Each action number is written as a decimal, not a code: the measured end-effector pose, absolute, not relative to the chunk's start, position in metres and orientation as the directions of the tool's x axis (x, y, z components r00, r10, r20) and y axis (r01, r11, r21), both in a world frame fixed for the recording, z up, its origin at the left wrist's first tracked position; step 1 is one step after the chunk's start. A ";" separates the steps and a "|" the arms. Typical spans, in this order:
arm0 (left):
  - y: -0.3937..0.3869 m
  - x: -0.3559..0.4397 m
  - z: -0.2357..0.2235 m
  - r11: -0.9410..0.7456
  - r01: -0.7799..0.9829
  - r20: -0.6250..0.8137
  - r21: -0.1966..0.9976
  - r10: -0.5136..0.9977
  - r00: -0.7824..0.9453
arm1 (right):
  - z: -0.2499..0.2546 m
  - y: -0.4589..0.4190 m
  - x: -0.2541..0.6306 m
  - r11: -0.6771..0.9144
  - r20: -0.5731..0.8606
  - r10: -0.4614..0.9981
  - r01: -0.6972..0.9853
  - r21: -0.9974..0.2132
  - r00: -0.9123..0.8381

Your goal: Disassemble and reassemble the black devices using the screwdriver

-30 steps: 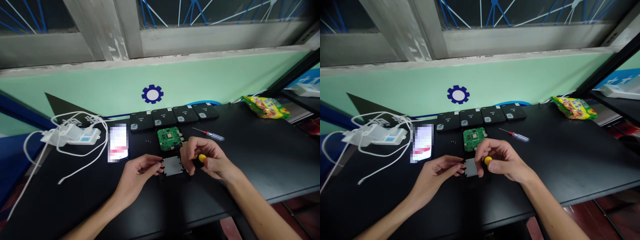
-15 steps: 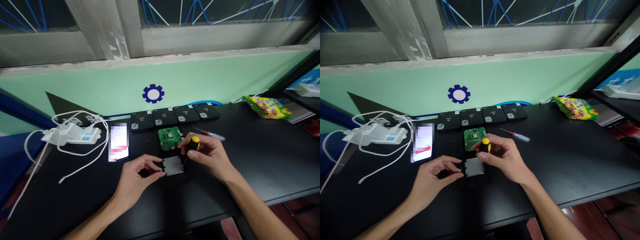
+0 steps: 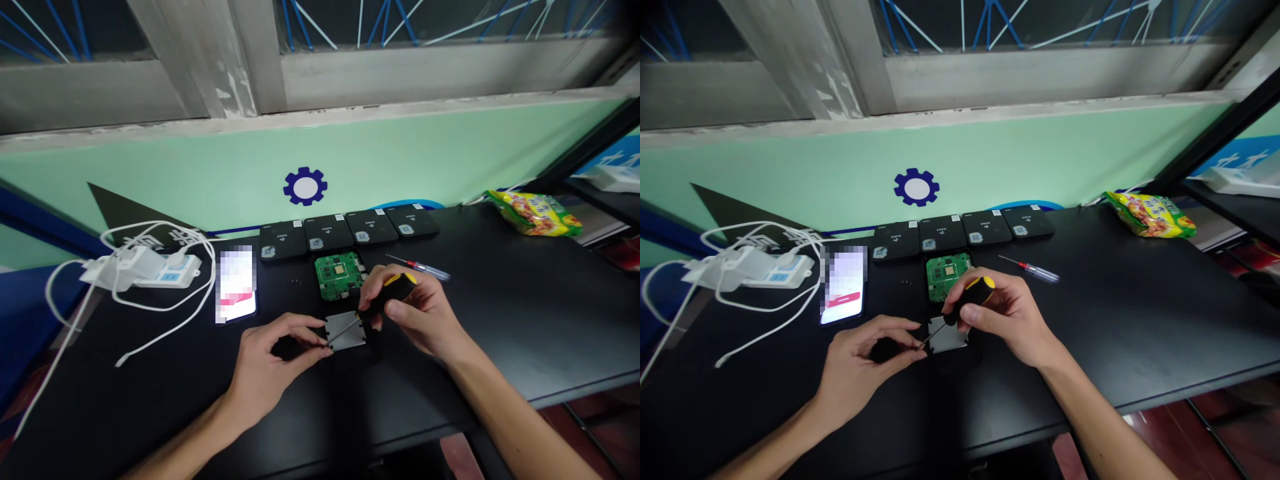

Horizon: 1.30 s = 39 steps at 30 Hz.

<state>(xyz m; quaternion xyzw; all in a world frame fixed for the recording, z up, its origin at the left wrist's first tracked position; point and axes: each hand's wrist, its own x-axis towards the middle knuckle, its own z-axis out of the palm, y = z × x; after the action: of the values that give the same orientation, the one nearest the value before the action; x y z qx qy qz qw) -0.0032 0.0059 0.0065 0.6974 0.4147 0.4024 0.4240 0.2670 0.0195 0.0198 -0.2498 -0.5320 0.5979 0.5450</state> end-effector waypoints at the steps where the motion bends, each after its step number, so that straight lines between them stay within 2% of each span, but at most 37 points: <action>1: 0.005 -0.003 0.006 -0.309 0.241 0.221 0.920 0.916 0.334 | 0.020 0.019 0.267 0.159 0.280 0.917 -0.386 -0.909 -0.283; 12: 0.005 -0.002 0.009 -0.344 0.275 0.245 0.898 0.909 0.337 | 0.024 0.018 0.267 0.137 0.261 0.915 -0.370 -0.919 -0.309; 18: 0.002 -0.004 0.004 -0.258 0.227 0.170 0.939 0.923 0.344 | 0.027 0.017 0.267 0.129 0.250 0.910 -0.348 -0.929 -0.331; 22: 0.003 -0.004 0.002 -0.330 0.310 0.232 0.892 0.921 0.312 | 0.027 0.014 0.266 0.129 0.248 0.906 -0.333 -0.934 -0.344; 28: 0.005 -0.003 -0.001 -0.447 0.398 0.340 0.801 0.887 0.312 | 0.029 0.011 0.257 0.170 0.319 0.884 -0.402 -0.900 -0.342; 33: 0.003 -0.002 -0.005 -0.514 0.441 0.392 0.736 0.854 0.342 | 0.037 0.007 0.251 0.217 0.335 0.879 -0.339 -0.915 -0.340; 39: 0.003 -0.001 -0.005 -0.553 0.441 0.438 0.707 0.832 0.341 | 0.049 0.004 0.245 0.396 0.438 0.836 -0.192 -0.898 -0.331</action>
<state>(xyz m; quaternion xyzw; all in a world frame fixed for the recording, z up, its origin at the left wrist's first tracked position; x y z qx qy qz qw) -0.0013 0.0033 -0.0048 0.7826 0.4064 0.4051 0.2414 0.2451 0.0040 0.0492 -0.2472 -0.6514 0.4911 0.5229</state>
